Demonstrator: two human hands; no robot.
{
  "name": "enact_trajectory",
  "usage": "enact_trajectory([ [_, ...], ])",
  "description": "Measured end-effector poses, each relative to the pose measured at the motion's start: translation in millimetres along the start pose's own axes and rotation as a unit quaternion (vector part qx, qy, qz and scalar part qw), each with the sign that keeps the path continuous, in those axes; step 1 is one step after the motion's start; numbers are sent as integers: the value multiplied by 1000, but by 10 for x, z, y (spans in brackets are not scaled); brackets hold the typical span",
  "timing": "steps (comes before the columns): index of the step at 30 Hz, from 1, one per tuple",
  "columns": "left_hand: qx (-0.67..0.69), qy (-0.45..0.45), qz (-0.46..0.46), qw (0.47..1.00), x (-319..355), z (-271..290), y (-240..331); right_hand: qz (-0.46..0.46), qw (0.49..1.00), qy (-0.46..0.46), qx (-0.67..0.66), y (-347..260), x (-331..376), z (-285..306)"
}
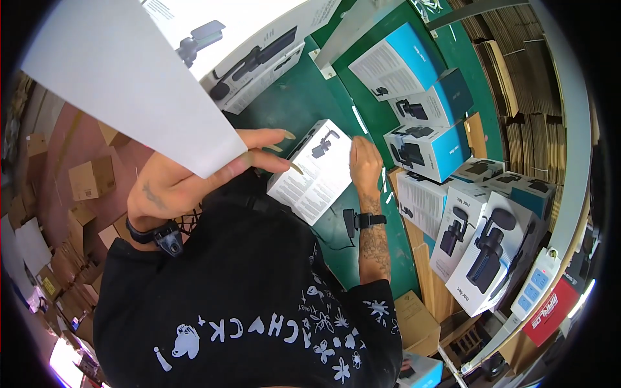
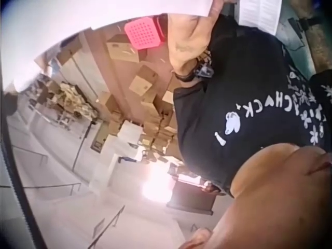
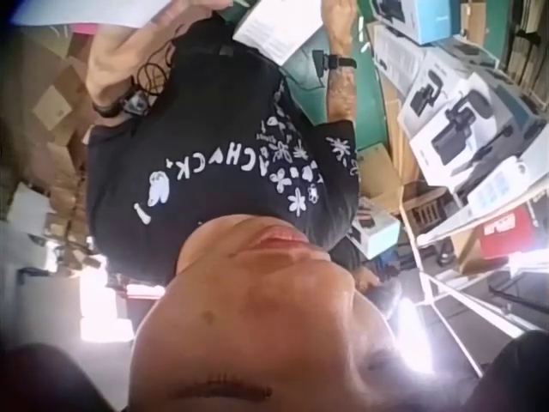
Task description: The person peels labels from a roll and applies them to product boxes before plugging in and setting up a labeling machine to continue the task.
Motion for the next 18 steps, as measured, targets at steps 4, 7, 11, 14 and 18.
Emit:
enact_trajectory([
  [4, -1, 15, -8, 1000, 5, 12, 38, 17, 1000, -6, -1, -65, 9, -8],
  [7, 1, 27, -2, 1000, 39, 30, 11, 21, 999, -19, -43, -133, -60, 30],
  [11, -32, 2, -32, 999, 18, 37, 46, -213, 927, -45, -307, 545, 39, -98],
  [14, -31, 14, -78, 996, 43, 74, 86, -279, 901, -122, -310, 669, -58, -323],
  [18, -24, 26, -85, 996, 99, 83, 57, -243, 920, -135, -278, 540, -31, -435],
])
Point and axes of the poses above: each hand's wrist, its own x-axis away from the middle knuckle, its own z-axis out of the back of the hand, y = z × x, the point moved 10 cm from there along -x, towards the middle knuckle, and after that the axes turned 12 degrees about -y, right-handed, at the moved point
